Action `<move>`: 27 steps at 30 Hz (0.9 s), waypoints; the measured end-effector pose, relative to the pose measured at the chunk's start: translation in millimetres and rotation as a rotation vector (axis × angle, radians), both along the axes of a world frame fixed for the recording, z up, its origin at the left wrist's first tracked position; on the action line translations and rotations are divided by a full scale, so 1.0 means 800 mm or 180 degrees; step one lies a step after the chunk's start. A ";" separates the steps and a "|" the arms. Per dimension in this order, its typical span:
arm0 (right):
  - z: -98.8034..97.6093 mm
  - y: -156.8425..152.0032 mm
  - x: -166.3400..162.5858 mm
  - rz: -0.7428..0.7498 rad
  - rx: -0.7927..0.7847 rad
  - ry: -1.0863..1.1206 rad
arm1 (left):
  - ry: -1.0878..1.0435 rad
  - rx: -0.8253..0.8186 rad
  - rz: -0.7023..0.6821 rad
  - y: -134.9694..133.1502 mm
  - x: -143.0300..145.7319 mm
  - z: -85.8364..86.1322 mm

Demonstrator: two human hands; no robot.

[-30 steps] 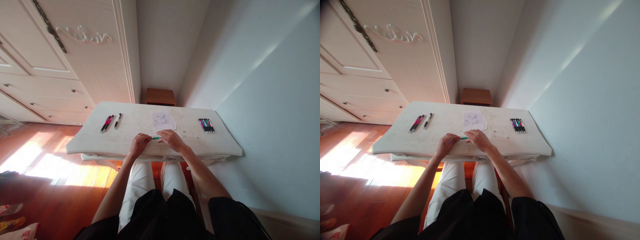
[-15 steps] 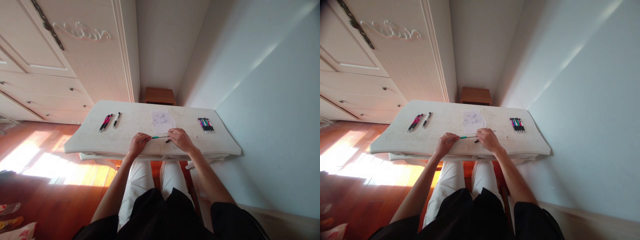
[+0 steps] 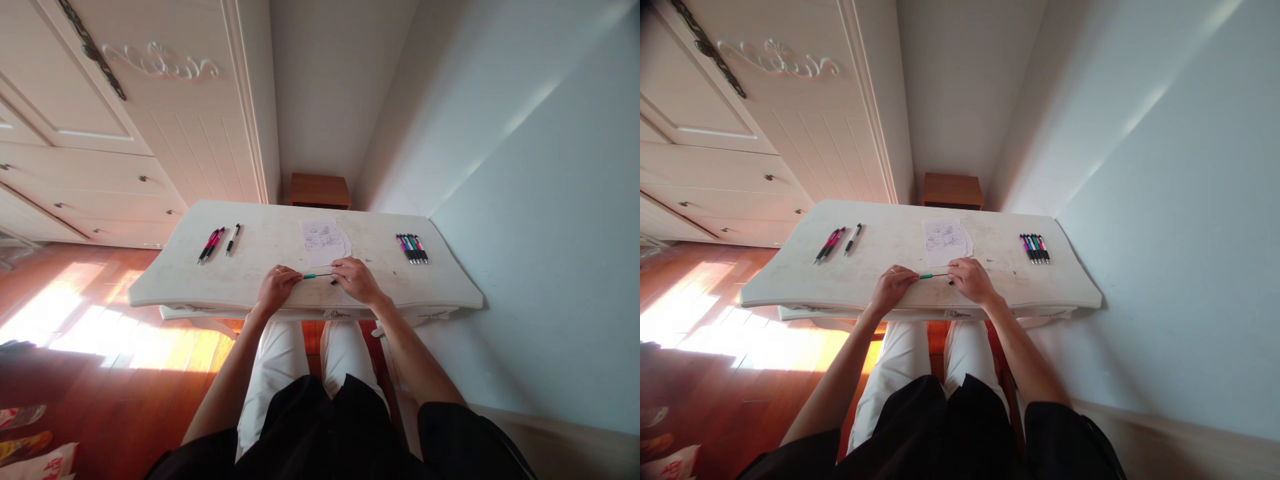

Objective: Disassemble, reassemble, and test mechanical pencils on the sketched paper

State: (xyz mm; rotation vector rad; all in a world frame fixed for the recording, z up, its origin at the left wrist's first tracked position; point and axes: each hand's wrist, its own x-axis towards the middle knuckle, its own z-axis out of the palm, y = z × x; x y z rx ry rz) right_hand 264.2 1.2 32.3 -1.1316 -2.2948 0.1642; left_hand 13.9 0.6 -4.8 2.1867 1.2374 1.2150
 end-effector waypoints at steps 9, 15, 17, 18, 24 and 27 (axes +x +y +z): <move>-0.015 -0.003 0.004 -0.0083 -0.0014 0.0403 | 0.0092 0.0030 -0.0033 0.002 0.000 -0.001; -0.016 -0.003 0.005 -0.0077 -0.0039 0.0473 | 0.0099 0.0041 -0.0059 0.002 0.000 -0.002; -0.016 -0.002 0.004 -0.0067 -0.0029 0.0464 | 0.0091 0.0056 -0.0068 0.002 0.000 -0.003; -0.016 -0.003 0.003 -0.0055 -0.0027 0.0448 | 0.0078 0.0060 -0.0065 0.002 0.000 -0.003; -0.017 -0.002 0.001 -0.0002 -0.0012 0.0235 | -0.0040 0.0100 -0.0034 -0.001 0.000 -0.001; -0.019 -0.002 0.002 -0.0005 0.0010 0.0105 | 0.0036 0.0081 -0.0134 -0.001 0.001 -0.002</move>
